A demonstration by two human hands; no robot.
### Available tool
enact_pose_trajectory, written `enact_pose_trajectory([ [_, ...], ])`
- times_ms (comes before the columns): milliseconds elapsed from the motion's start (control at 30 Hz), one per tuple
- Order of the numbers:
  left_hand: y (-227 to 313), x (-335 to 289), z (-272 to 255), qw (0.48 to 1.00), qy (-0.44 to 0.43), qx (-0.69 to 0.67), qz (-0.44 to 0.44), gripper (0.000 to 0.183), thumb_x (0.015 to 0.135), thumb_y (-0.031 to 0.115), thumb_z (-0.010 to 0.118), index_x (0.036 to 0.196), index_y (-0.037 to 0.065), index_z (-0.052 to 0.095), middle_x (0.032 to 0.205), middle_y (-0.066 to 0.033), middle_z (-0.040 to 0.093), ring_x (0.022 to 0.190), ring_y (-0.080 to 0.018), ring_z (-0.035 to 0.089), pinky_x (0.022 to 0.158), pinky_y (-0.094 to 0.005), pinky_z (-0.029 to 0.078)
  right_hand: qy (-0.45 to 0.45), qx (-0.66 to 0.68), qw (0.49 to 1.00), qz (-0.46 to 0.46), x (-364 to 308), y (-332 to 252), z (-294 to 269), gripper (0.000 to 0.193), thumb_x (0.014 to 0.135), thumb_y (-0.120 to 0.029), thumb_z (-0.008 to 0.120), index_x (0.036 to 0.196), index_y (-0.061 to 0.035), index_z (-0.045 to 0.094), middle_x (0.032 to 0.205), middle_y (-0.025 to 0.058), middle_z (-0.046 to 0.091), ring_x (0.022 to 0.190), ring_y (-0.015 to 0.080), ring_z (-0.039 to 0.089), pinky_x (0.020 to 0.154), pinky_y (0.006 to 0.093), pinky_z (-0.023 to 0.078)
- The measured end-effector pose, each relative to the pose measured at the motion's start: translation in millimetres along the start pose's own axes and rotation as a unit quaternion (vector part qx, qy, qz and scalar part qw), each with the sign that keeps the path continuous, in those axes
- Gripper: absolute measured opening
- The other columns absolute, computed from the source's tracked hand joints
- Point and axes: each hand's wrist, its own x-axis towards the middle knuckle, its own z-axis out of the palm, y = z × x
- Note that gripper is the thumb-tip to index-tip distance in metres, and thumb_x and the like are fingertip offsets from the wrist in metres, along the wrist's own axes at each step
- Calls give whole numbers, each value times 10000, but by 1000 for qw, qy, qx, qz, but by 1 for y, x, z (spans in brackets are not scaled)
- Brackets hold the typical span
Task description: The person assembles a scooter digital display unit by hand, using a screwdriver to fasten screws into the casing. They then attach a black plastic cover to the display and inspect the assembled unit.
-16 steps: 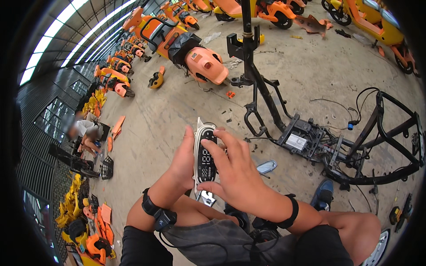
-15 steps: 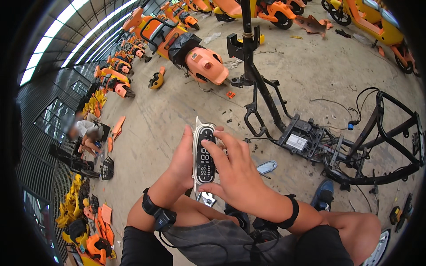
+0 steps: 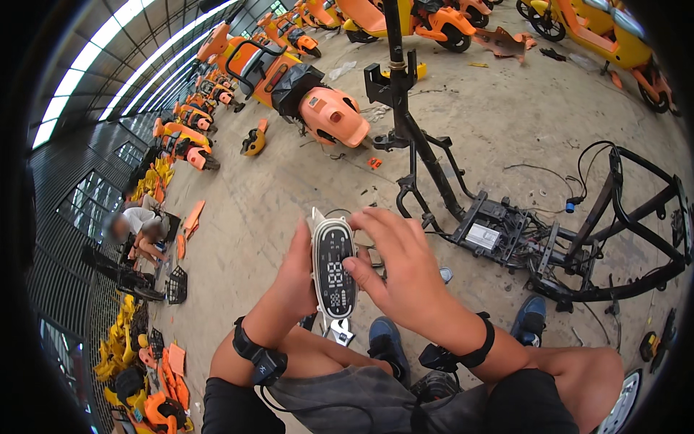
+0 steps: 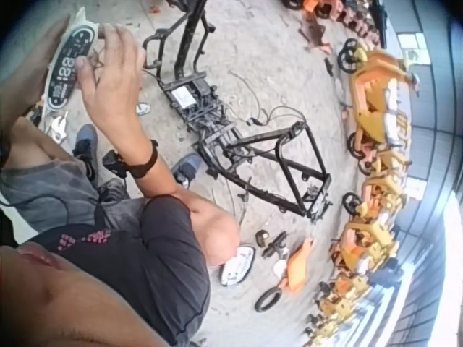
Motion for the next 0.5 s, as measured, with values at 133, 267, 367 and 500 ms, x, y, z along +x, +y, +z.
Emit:
enact_pose_trajectory([
  [133, -4, -7, -6, 970, -122, 197, 76, 759, 982, 494, 601, 1517, 4, 379, 1010, -47, 649, 910, -130, 637, 818, -296, 534, -12, 105, 992, 72, 1, 1, -6, 592, 816, -297, 821, 1309, -48, 607, 1251, 94, 646, 1045, 245, 617, 874, 365, 478],
  [267, 3, -16, 10, 936, -96, 328, 88, 669, 881, 197, 794, 1419, -15, 457, 1006, -27, 644, 925, -117, 621, 821, -272, 507, -84, 212, 968, 105, 3, -1, -16, 547, 816, -292, 832, 1253, -26, 639, 1165, 105, 670, 1025, 222, 645, 855, 348, 504],
  [367, 7, -19, 15, 921, -107, 373, 38, 389, 924, 132, 709, 1262, 21, 552, 992, -26, 640, 908, -128, 601, 793, -295, 494, -91, 232, 965, 83, 1, -1, -17, 466, 826, -244, 832, 1198, -15, 670, 1138, 117, 654, 966, 199, 635, 845, 320, 516],
  [500, 1, -20, 16, 915, -101, 388, 53, 222, 950, 119, 662, 1150, 44, 601, 966, -27, 638, 879, -127, 596, 773, -302, 491, -89, 270, 955, 88, -2, -2, -14, 421, 836, -230, 830, 1177, -30, 684, 1099, 84, 620, 930, 167, 608, 820, 290, 501],
])
